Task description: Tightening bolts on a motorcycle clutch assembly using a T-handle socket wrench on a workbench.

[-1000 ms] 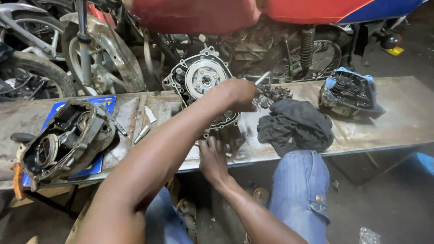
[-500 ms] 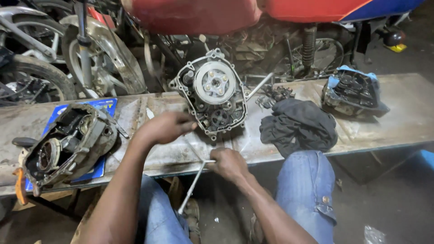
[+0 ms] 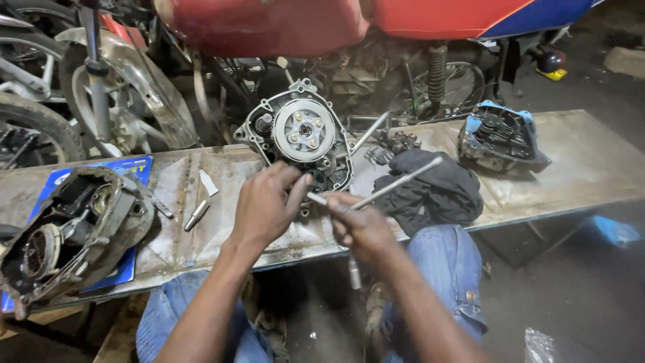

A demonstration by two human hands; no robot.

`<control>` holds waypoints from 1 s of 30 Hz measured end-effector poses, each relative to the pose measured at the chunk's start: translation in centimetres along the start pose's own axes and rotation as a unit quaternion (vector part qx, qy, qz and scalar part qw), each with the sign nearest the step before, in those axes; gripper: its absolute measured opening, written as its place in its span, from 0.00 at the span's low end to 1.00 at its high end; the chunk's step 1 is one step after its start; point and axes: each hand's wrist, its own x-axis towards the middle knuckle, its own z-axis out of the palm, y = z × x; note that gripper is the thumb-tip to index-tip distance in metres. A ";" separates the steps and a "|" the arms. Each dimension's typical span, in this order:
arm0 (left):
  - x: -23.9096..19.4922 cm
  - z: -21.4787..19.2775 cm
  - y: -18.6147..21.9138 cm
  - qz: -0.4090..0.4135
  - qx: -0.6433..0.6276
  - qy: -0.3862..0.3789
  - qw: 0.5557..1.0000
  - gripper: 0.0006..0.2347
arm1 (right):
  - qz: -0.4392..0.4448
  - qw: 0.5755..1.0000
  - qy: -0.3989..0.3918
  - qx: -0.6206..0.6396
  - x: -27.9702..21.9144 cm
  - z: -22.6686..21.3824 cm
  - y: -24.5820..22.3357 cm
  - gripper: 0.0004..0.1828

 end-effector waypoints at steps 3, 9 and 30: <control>2.3 -0.2 -0.4 0.076 -0.180 0.120 0.973 0.05 | -0.062 0.996 0.016 -0.060 -1.6 -0.2 -6.9 0.17; 6.1 -3.1 -1.6 0.143 -0.147 0.249 0.947 0.22 | -0.210 0.740 0.026 -0.639 1.5 -1.6 -13.9 0.13; 11.3 3.1 -3.9 0.104 -0.409 0.208 0.882 0.17 | -0.470 0.103 -0.266 -0.835 6.2 4.3 -18.8 0.10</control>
